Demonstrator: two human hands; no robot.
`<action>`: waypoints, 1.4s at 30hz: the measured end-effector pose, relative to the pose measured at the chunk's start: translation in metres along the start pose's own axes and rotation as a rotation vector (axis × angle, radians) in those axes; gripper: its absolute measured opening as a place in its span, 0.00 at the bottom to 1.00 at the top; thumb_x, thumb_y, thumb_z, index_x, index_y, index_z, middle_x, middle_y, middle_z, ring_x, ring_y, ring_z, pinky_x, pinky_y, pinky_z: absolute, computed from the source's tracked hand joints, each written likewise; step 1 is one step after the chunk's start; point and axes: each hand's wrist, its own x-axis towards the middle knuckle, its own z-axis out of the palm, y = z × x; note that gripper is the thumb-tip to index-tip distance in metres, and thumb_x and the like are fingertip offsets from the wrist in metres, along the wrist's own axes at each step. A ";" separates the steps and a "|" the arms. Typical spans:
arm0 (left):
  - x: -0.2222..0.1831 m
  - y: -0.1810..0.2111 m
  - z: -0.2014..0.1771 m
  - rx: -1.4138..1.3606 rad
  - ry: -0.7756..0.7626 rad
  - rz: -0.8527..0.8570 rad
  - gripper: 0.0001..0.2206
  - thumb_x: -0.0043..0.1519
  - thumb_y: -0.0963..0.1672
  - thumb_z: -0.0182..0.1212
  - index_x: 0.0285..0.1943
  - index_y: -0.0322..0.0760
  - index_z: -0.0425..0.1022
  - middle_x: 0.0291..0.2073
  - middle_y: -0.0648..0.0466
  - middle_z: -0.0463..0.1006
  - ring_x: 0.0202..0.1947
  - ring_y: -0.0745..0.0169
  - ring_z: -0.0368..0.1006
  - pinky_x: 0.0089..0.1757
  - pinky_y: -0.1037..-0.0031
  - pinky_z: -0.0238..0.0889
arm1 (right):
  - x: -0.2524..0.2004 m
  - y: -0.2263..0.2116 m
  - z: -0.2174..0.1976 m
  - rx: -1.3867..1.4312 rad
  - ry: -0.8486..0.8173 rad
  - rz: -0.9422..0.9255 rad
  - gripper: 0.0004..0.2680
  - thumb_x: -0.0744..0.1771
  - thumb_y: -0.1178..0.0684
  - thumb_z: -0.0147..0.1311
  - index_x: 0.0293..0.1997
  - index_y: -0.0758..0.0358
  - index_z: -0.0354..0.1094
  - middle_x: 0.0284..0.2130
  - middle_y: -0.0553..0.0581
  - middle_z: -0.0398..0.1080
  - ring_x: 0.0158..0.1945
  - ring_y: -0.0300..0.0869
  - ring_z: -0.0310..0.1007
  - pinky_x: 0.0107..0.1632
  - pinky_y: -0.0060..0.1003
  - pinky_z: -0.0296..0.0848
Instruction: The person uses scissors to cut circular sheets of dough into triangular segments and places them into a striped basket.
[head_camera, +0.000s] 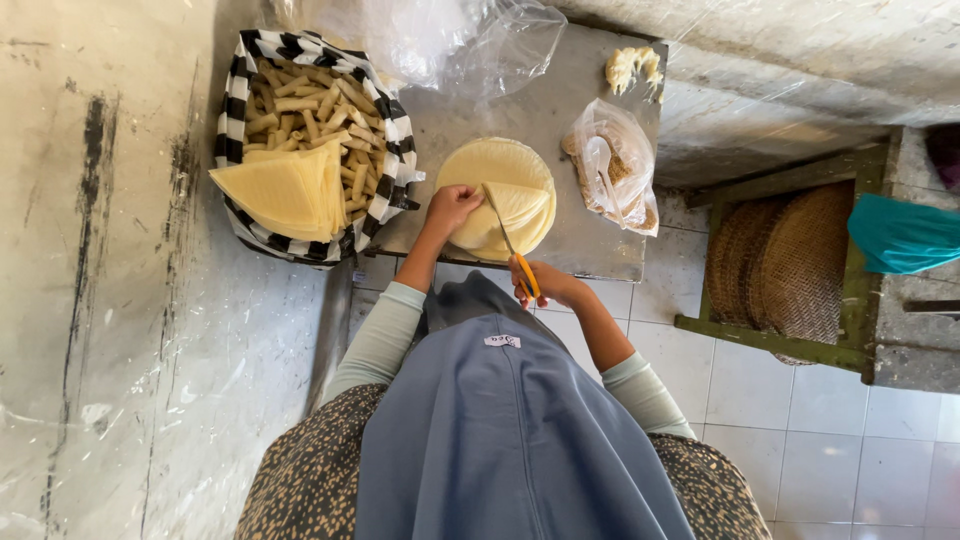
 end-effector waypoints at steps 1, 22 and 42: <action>0.001 -0.001 0.000 -0.030 0.001 0.005 0.11 0.61 0.47 0.67 0.40 0.31 0.82 0.29 0.56 0.84 0.27 0.74 0.73 0.32 0.77 0.66 | 0.003 -0.001 -0.001 -0.006 -0.007 -0.004 0.21 0.68 0.28 0.37 0.31 0.57 0.60 0.17 0.50 0.67 0.22 0.36 0.72 0.19 0.29 0.58; -0.011 0.007 -0.007 -0.028 0.002 0.015 0.12 0.62 0.46 0.67 0.40 0.29 0.82 0.28 0.55 0.83 0.26 0.74 0.71 0.31 0.78 0.64 | 0.011 -0.004 0.004 0.064 0.097 -0.007 0.20 0.69 0.29 0.45 0.29 0.56 0.61 0.15 0.48 0.61 0.18 0.35 0.65 0.19 0.30 0.49; -0.119 0.124 -0.053 0.282 -0.081 0.179 0.15 0.62 0.48 0.67 0.40 0.29 0.80 0.24 0.49 0.78 0.23 0.66 0.69 0.29 0.71 0.62 | -0.004 -0.002 -0.001 -0.133 -0.050 -0.068 0.16 0.69 0.35 0.42 0.34 0.57 0.61 0.20 0.50 0.68 0.24 0.36 0.74 0.19 0.30 0.63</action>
